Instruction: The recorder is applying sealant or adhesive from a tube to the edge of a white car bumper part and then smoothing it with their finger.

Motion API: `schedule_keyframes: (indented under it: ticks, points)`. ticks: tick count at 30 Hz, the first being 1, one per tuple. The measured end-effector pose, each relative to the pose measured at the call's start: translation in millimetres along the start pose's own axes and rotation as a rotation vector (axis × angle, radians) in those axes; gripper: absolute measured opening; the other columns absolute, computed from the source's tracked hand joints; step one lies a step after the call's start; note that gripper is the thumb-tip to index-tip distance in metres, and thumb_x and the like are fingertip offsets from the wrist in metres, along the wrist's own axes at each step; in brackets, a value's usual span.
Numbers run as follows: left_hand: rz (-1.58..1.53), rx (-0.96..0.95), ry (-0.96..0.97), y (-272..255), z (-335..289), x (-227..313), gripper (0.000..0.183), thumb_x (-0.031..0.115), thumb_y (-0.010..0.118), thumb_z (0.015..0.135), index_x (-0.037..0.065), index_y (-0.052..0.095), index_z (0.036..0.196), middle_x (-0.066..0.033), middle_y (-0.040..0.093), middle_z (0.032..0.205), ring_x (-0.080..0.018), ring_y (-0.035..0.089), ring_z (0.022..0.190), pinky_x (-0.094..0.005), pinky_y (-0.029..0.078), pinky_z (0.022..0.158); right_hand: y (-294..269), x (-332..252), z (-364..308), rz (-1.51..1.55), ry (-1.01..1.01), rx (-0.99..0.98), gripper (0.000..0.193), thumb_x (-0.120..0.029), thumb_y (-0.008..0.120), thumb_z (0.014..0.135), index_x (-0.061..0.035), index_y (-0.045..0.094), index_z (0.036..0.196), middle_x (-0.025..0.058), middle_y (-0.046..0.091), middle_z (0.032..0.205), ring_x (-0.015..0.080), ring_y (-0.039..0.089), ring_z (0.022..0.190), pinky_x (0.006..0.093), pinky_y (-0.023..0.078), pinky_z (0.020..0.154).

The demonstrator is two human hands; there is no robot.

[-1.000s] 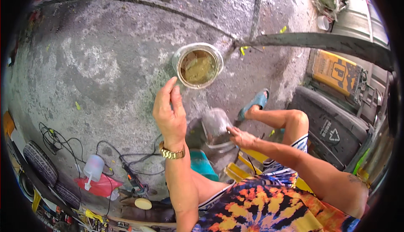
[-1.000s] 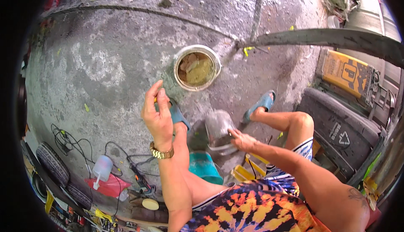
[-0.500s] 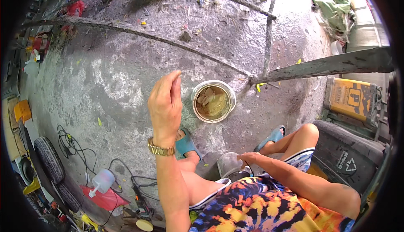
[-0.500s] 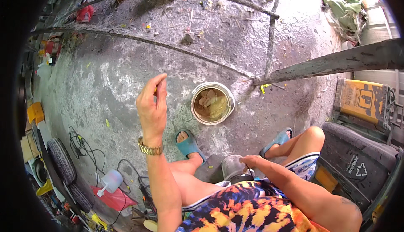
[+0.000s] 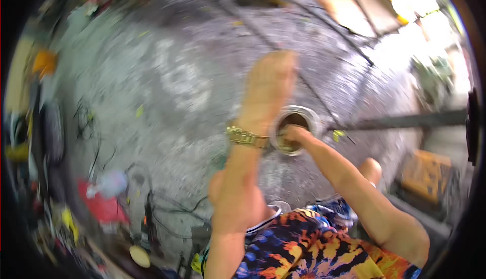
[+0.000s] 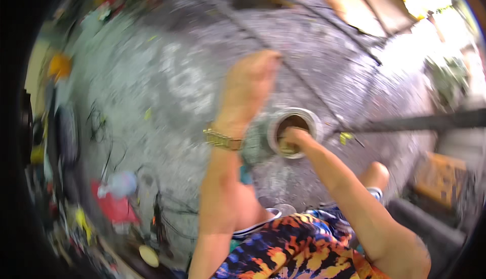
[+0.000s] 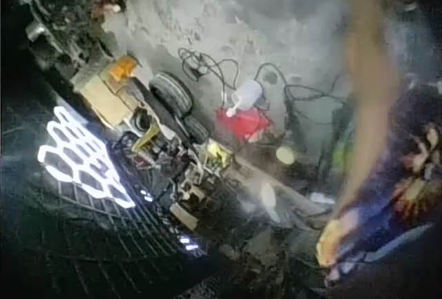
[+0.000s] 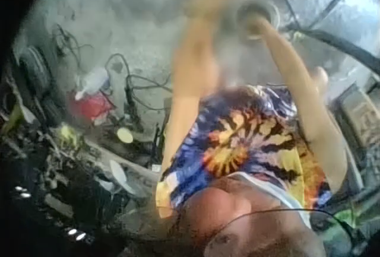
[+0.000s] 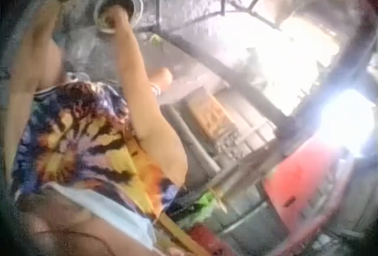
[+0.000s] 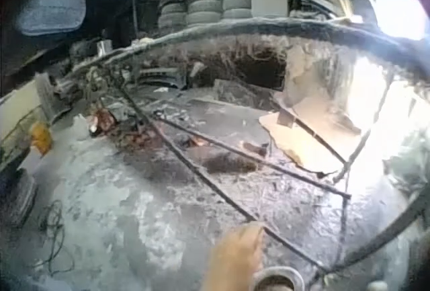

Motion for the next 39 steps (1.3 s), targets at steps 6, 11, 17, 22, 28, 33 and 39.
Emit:
schedule_keyframes:
  ticks: [6, 11, 17, 22, 28, 33, 39]
  points:
    - [-0.101, 0.241, 0.005, -41, -30, 12, 0.011, 0.005, 0.059, 0.074, 0.006, 0.056, 0.085, -0.0141, 0.059, 0.081, -0.0332, 0.059, 0.084, -0.0442, 0.047, 0.078, 39, -35, 30, 0.773, 0.155, -0.196, 0.02, -0.018, 0.056, 0.087, -0.0088, 0.069, 0.099, 0.0126, 0.068, 0.1, 0.0233, 0.062, 0.095, 0.0409, 0.049, 0.083]
    - [0.062, 0.332, -0.052, -62, -46, 0, 0.01, 0.004, 0.056, 0.079, 0.005, 0.059, 0.088, -0.0118, 0.06, 0.085, -0.0301, 0.058, 0.091, -0.042, 0.046, 0.086, 28, -96, 24, 0.73, 0.091, -0.274, 0.021, -0.019, 0.056, 0.088, -0.0073, 0.068, 0.102, 0.0118, 0.066, 0.093, 0.0221, 0.059, 0.085, 0.0391, 0.047, 0.075]
    - [0.031, 0.228, -0.124, -38, -45, -4, 0.01, 0.003, 0.056, 0.079, 0.004, 0.06, 0.088, -0.0121, 0.059, 0.09, -0.0285, 0.055, 0.097, -0.0409, 0.043, 0.092, 26, -71, 3, 0.757, 0.18, -0.28, 0.023, -0.02, 0.055, 0.09, -0.0055, 0.066, 0.104, 0.0108, 0.064, 0.085, 0.0208, 0.056, 0.074, 0.037, 0.044, 0.066]
    - [0.027, 0.252, -0.139, -38, -53, -3, 0.011, 0.003, 0.055, 0.079, 0.003, 0.06, 0.089, -0.0129, 0.058, 0.092, -0.0296, 0.054, 0.102, -0.0413, 0.042, 0.096, 21, -81, 4, 0.766, 0.274, -0.273, 0.026, -0.021, 0.055, 0.09, -0.004, 0.064, 0.107, 0.0101, 0.062, 0.078, 0.0196, 0.054, 0.065, 0.0353, 0.042, 0.058]
    - [0.025, 0.314, -0.198, -53, -57, -7, 0.011, 0.003, 0.054, 0.08, 0.003, 0.058, 0.09, -0.0147, 0.057, 0.093, -0.0312, 0.054, 0.103, -0.0423, 0.041, 0.097, 29, -41, -6, 0.764, 0.405, -0.231, 0.028, -0.023, 0.054, 0.092, -0.0022, 0.062, 0.109, 0.0091, 0.06, 0.07, 0.0183, 0.05, 0.053, 0.0332, 0.039, 0.048]
    - [-0.013, 0.335, -0.157, -66, -53, 4, 0.013, 0.001, 0.053, 0.08, 0.001, 0.058, 0.093, -0.017, 0.057, 0.095, -0.0332, 0.054, 0.102, -0.0431, 0.042, 0.096, 23, 30, -17, 0.813, 0.52, -0.085, 0.031, -0.023, 0.054, 0.093, -0.0007, 0.061, 0.112, 0.0083, 0.058, 0.063, 0.0172, 0.048, 0.044, 0.0315, 0.037, 0.04]
    - [-0.083, 0.301, -0.08, -69, -51, 8, 0.016, 0.0, 0.052, 0.081, -0.001, 0.057, 0.096, -0.0198, 0.057, 0.097, -0.0355, 0.054, 0.102, -0.044, 0.044, 0.095, -45, 4, -66, 1.032, 0.321, 0.483, 0.024, -0.016, 0.052, 0.093, -0.0045, 0.063, 0.111, 0.0049, 0.059, 0.061, 0.0097, 0.047, 0.043, 0.0268, 0.036, 0.038]
Point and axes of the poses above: each hand's wrist, its own z-axis towards the middle knuckle, its own y-axis out of the palm, x = y × z, the point moved 9 cm from there along z, towards the middle knuckle
